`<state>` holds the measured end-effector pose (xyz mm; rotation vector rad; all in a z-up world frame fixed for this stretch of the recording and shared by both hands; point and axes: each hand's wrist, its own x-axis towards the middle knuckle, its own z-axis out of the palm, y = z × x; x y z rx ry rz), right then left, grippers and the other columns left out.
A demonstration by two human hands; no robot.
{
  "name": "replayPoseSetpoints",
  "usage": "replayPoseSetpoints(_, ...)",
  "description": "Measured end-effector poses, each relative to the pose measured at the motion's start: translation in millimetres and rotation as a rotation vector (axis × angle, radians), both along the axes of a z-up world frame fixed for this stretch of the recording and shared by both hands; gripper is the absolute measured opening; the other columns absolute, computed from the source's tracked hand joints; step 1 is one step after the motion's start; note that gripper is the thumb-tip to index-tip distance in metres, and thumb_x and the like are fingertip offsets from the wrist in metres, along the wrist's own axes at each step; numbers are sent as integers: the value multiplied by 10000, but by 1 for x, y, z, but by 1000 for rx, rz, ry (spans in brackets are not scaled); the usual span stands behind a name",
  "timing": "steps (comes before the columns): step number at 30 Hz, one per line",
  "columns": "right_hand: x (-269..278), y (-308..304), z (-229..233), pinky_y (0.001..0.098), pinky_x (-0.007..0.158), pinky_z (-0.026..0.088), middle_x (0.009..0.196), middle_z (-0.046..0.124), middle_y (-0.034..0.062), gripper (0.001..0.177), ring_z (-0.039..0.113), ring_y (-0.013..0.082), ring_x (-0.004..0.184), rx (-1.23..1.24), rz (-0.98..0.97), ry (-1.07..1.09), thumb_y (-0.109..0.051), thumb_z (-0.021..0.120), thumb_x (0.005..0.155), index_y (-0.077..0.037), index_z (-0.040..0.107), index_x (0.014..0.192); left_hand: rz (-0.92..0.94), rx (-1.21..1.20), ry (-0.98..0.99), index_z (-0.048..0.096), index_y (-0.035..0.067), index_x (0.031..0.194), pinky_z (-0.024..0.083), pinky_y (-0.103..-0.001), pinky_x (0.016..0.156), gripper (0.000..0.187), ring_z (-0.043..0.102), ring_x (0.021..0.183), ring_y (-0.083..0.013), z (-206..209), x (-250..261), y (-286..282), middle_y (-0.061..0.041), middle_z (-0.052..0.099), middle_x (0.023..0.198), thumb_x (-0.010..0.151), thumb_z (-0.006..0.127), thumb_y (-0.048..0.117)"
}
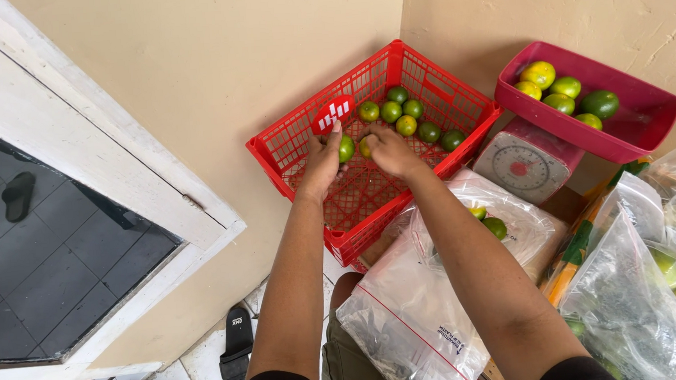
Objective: The person sorts limes by hand, removing them from a red plastic crate, examining them, and placing them into clear plastic bags or a pink bin on a scale.
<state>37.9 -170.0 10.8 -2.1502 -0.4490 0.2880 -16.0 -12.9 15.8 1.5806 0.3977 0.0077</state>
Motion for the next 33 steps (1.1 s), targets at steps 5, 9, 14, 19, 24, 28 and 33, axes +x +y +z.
replayPoseSetpoints(5, 2, -3, 4, 480, 1017, 452, 1301, 584, 215, 463, 522, 379, 1245, 310, -13, 30, -270, 408, 988, -108, 659, 1342, -7, -131, -11, 531, 143, 1229, 530, -233, 536, 495, 667, 642, -179, 11, -4, -2, -96, 547, 919, 1017, 488, 588)
replayPoseSetpoints(9, -2, -5, 7, 390, 857, 533, 1035, 678, 174, 272, 632, 269, 1001, 396, 35, -77, -161, 612, 978, -119, 742, 1213, 2, -228, -52, 618, 207, 1202, 433, -235, 451, 319, 686, 602, -199, -23, 22, 6, -123, 604, 880, 1032, 496, 447)
replayPoseSetpoints(14, 7, -5, -10, 433, 832, 529, 1060, 681, 228, 444, 645, 292, 941, 394, 33, -66, -175, 760, 932, -72, 598, 1333, -24, -252, -133, 676, 230, 1209, 390, -223, 441, 334, 686, 599, -183, -31, 30, 13, -124, 637, 848, 1030, 417, 340)
replayPoseSetpoints(19, 10, -3, -13, 406, 780, 546, 1047, 708, 228, 345, 670, 270, 897, 427, 18, -95, -134, 746, 938, -54, 647, 1258, -25, -253, -184, 690, 250, 1270, 382, -195, 426, 406, 683, 597, -176, -32, 29, 17, -119, 652, 844, 1026, 365, 268)
replayPoseSetpoints(24, 22, -3, -26, 348, 710, 537, 967, 682, 167, 336, 646, 217, 806, 429, -27, -120, -176, 699, 988, -60, 639, 1298, -20, -217, -224, 670, 248, 1319, 404, -218, 466, 345, 712, 710, -217, -20, 19, 14, -166, 669, 951, 1049, 464, 307)
replayPoseSetpoints(28, 30, -6, -35, 354, 705, 539, 936, 697, 166, 245, 663, 230, 804, 410, -20, -120, -205, 681, 1014, -68, 686, 1217, 13, -176, -228, 653, 230, 1323, 422, -230, 478, 330, 717, 740, -212, -19, 14, 17, -168, 665, 987, 1057, 514, 365)
replayPoseSetpoints(33, 26, -5, -29, 369, 688, 581, 935, 687, 170, 223, 713, 245, 784, 408, -17, -69, -212, 648, 1030, -70, 697, 1195, 3, -92, -224, 643, 225, 1313, 451, -251, 540, 377, 738, 791, -198, -17, 9, 16, -146, 679, 1065, 1057, 522, 474)
